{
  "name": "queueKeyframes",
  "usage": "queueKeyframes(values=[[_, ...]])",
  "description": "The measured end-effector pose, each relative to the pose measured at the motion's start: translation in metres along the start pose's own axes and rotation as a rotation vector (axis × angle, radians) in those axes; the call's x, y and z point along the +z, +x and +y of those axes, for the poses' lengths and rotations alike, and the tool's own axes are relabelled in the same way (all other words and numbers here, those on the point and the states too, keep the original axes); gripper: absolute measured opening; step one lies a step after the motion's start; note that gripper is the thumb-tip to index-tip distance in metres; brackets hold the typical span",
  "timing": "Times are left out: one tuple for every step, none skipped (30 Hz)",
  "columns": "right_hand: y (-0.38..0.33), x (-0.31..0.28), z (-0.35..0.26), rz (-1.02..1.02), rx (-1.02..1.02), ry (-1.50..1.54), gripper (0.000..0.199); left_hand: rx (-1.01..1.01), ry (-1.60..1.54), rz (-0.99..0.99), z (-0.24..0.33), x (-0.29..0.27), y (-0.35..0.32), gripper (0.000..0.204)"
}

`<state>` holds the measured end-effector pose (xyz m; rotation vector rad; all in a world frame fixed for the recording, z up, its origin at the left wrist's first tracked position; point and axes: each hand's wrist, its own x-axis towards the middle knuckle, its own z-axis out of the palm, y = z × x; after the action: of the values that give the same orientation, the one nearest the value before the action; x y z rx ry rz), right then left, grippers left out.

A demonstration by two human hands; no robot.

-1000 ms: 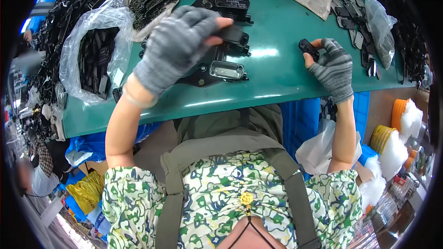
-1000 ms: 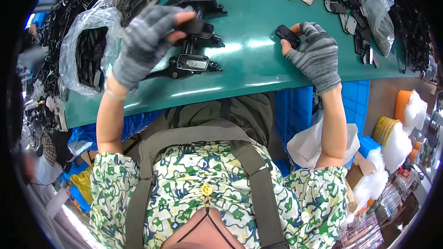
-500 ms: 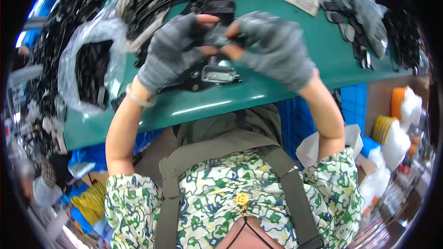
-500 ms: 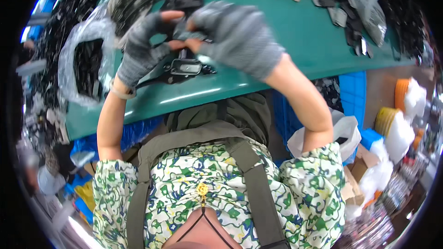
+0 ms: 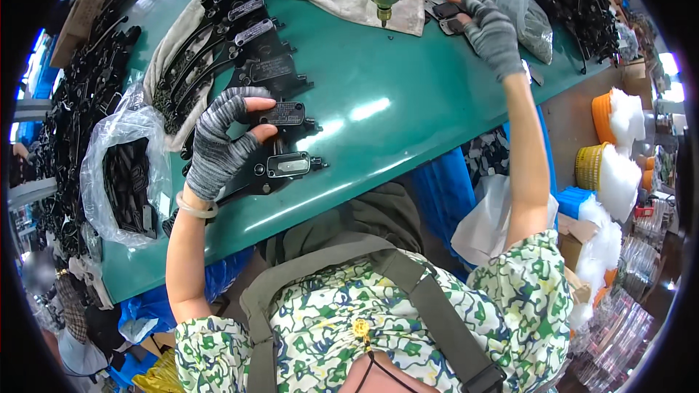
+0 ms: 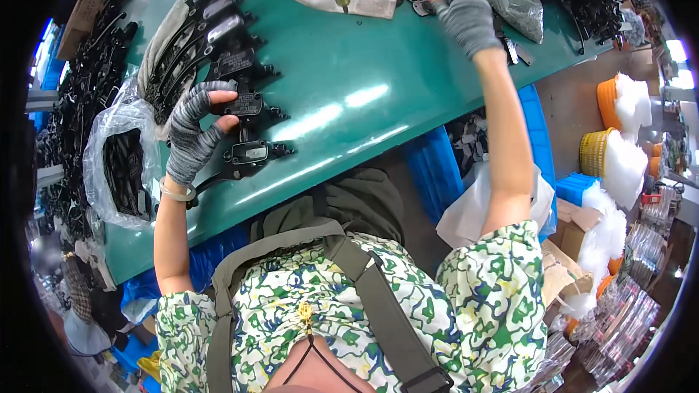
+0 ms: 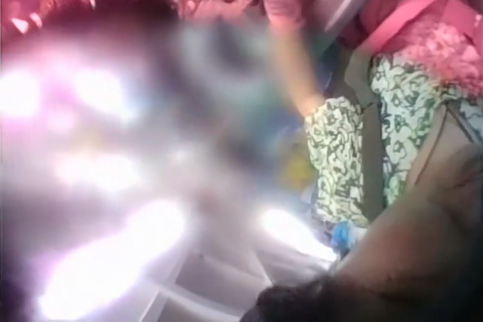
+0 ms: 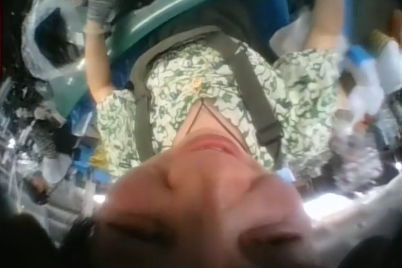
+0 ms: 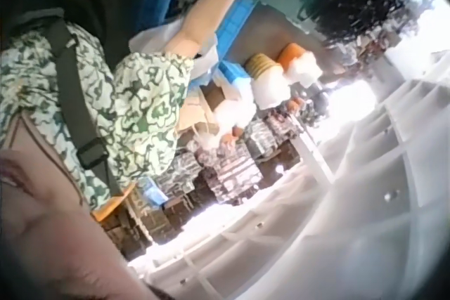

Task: Assembling and inspecting brake lever components at a manual workstation in a factory.

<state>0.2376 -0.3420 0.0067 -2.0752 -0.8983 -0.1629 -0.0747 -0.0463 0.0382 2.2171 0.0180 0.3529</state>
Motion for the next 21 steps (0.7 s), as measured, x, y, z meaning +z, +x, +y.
queueKeyframes(values=[[0.014,-0.009,0.009,-0.101,-0.056,-0.255,0.029,0.038,0.005,-0.012,-0.005,0.002,0.005,0.034],[0.026,-0.014,0.013,-0.203,-0.113,-0.507,0.032,0.073,0.014,-0.022,-0.007,0.001,0.007,0.032],[0.036,-0.015,0.017,-0.202,-0.116,-0.506,0.032,0.073,0.015,-0.020,-0.007,0.000,0.007,0.032],[0.048,-0.012,0.020,-0.339,-0.079,-0.506,0.032,0.045,-0.008,-0.035,-0.007,-0.001,0.007,0.031],[0.058,-0.009,0.021,-0.476,-0.044,-0.505,0.033,0.017,-0.031,-0.049,-0.006,-0.003,0.006,0.030],[0.064,-0.006,0.023,-0.613,-0.009,-0.502,0.034,-0.013,-0.053,-0.062,-0.006,-0.005,0.005,0.029],[0.067,-0.002,0.024,-0.620,-0.020,-0.494,0.034,-0.023,-0.046,-0.054,-0.005,-0.007,0.002,0.029],[0.069,-0.002,0.027,-0.598,-0.139,-0.570,0.034,0.009,-0.007,-0.041,-0.003,-0.007,0.000,0.029],[0.072,0.000,0.032,-0.571,-0.267,-0.636,0.033,0.034,0.040,-0.025,0.000,-0.007,-0.002,0.028],[0.078,0.012,0.032,-0.548,-0.412,-0.686,0.033,0.043,0.096,0.000,0.001,-0.011,-0.010,0.028],[0.076,0.013,0.031,-0.566,-0.360,-0.590,0.033,0.002,0.122,0.027,0.001,-0.014,-0.018,0.028],[0.075,0.021,0.024,-0.604,-0.338,-0.465,0.033,-0.033,0.139,0.097,0.002,-0.022,-0.035,0.029],[0.074,0.016,0.038,-0.664,-0.205,-0.472,0.034,-0.043,0.146,0.155,0.001,-0.028,-0.049,0.029],[0.064,0.009,0.017,-0.583,-0.102,-0.371,0.034,-0.062,0.160,0.215,0.000,-0.040,-0.067,0.030],[0.071,0.007,0.061,-0.555,-0.058,-0.455,0.034,-0.125,0.204,0.250,-0.004,-0.055,-0.090,0.030],[0.064,0.005,0.038,-0.486,-0.110,-0.464,0.031,-0.260,0.205,0.331,-0.007,-0.072,-0.117,0.029],[0.062,0.004,0.027,-0.505,-0.116,-0.603,0.032,-0.384,0.200,0.410,-0.010,-0.086,-0.144,0.028],[0.055,-0.010,0.056,-0.312,-0.057,-0.331,0.033,-0.467,0.159,0.478,-0.013,-0.100,-0.161,0.028],[0.052,-0.008,0.068,-0.143,0.001,-0.045,0.034,-0.501,0.167,0.508,-0.013,-0.104,-0.178,0.028],[0.043,-0.013,0.080,-0.132,0.081,0.131,0.036,-0.506,0.292,0.424,-0.013,-0.108,-0.194,0.028],[0.025,-0.005,0.054,-0.122,0.172,0.314,0.038,-0.513,0.424,0.329,-0.008,-0.113,-0.208,0.029]])
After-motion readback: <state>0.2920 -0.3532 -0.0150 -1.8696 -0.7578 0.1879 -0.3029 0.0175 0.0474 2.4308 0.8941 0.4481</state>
